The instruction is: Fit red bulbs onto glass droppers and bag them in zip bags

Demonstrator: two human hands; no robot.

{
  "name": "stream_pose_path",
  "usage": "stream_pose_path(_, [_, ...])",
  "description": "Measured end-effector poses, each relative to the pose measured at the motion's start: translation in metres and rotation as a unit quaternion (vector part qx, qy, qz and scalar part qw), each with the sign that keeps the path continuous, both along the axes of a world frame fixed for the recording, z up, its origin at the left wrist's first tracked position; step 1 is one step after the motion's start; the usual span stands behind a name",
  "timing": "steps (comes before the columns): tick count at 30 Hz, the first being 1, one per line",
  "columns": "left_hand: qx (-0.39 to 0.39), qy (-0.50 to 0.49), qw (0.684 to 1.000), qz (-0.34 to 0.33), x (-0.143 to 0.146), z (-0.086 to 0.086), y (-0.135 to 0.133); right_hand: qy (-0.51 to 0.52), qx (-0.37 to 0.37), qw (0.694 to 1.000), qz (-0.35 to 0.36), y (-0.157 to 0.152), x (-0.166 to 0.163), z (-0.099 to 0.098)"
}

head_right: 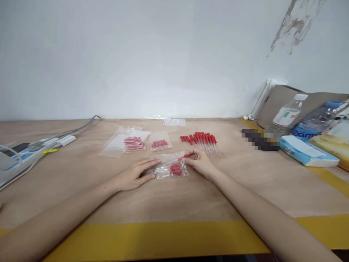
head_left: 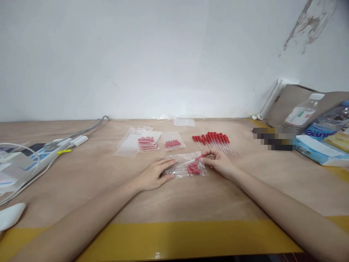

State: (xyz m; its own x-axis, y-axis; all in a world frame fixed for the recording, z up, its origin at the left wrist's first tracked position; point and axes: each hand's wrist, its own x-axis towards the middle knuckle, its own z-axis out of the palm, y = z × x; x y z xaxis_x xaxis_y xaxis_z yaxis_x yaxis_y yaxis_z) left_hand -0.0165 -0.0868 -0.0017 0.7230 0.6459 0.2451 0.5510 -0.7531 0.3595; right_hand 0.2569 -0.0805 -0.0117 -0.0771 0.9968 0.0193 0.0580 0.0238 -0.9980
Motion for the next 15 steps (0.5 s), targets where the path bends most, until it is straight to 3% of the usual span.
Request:
stream_pose_path(3, [0.000,0.002,1.000,0.002,0.000,0.000,0.000,-0.084,0.036,0.996,-0.017,0.001,-0.007,0.001])
stream_pose_path(12, [-0.005,0.002,1.000,0.004,0.001,0.000,0.000,-0.181,0.104,0.975,-0.072,0.012,-0.018,-0.017])
stream_pose_path(15, [-0.009,0.007,1.000,0.006,0.001,0.001,0.000,-0.190,0.128,0.973,0.005,0.010,-0.013,-0.011])
